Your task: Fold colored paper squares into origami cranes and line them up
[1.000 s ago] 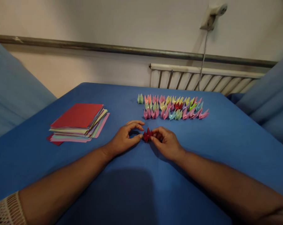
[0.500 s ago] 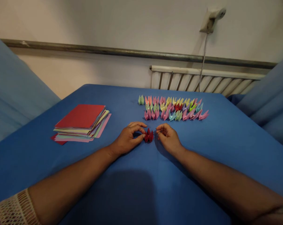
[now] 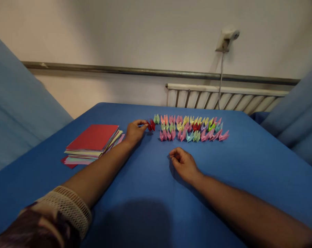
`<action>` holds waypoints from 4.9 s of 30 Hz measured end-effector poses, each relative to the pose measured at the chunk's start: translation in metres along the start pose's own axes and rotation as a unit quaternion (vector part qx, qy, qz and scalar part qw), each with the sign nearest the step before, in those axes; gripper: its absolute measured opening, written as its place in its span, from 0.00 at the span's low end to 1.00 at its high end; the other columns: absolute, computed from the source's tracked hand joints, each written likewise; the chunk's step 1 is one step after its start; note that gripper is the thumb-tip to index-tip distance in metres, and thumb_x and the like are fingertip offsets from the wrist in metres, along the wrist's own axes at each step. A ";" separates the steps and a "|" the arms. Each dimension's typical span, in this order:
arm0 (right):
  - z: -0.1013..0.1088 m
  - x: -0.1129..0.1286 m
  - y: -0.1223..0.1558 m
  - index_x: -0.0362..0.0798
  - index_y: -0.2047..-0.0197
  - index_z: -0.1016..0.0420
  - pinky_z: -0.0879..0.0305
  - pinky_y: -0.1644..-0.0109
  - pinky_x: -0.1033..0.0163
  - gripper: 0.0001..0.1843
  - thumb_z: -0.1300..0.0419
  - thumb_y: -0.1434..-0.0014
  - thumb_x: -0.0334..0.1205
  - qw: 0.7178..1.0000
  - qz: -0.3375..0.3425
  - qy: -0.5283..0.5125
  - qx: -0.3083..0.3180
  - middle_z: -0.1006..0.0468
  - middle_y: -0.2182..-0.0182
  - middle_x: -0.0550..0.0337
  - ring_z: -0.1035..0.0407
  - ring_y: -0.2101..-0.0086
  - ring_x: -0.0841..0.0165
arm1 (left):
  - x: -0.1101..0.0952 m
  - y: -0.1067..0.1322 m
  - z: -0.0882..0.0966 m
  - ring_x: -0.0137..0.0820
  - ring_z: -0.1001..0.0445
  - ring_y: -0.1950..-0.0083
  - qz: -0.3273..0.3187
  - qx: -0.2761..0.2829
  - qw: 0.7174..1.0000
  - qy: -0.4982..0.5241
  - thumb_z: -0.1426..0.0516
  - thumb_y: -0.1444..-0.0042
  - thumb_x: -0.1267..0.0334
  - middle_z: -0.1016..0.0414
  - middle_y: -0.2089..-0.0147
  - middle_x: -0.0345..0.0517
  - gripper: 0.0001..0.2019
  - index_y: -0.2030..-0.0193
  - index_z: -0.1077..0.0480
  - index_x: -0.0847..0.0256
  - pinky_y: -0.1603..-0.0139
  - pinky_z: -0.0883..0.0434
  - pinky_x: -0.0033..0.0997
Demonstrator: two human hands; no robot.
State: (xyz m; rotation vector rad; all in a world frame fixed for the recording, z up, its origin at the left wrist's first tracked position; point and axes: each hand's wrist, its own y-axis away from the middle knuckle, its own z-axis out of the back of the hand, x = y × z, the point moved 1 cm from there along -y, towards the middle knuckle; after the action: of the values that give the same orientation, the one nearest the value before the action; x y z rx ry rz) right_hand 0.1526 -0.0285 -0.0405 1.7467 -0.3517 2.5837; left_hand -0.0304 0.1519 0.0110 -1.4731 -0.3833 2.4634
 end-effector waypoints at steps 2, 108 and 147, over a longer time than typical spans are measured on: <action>0.000 0.001 0.001 0.50 0.62 0.29 0.33 0.64 0.65 0.09 0.46 0.45 0.31 1.000 0.002 0.015 0.006 0.23 0.68 0.61 0.29 0.69 0.69 | 0.010 -0.012 -0.012 0.38 0.23 0.61 0.007 -0.001 1.000 0.003 0.41 0.51 0.63 0.20 0.65 0.48 0.04 0.70 0.25 0.60 0.53 0.29 0.39; 0.023 0.006 -0.024 0.48 0.63 0.25 0.35 0.71 0.64 0.32 0.48 0.44 0.70 0.895 -0.152 -0.419 0.027 0.22 0.71 0.56 0.29 0.72 0.67 | -0.064 0.151 0.023 0.40 0.34 0.38 -0.425 0.311 0.822 -0.217 0.48 0.40 0.72 0.26 0.44 0.47 0.11 0.53 0.31 0.58 0.37 0.39 0.48; 0.021 0.007 -0.012 0.47 0.59 0.22 0.29 0.56 0.59 0.21 0.27 0.56 0.46 0.921 -0.095 -0.345 0.153 0.19 0.64 0.60 0.25 0.67 0.69 | -0.046 0.124 0.026 0.35 0.21 0.61 0.192 0.183 0.901 0.342 0.33 0.53 0.61 0.19 0.59 0.47 0.16 0.56 0.25 0.61 0.59 0.26 0.33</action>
State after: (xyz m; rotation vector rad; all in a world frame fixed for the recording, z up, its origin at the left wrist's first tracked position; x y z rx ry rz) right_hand 0.1703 -0.0214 -0.0243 2.6118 0.2410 1.8858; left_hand -0.0415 0.0174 0.0179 -2.2265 0.5210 1.8959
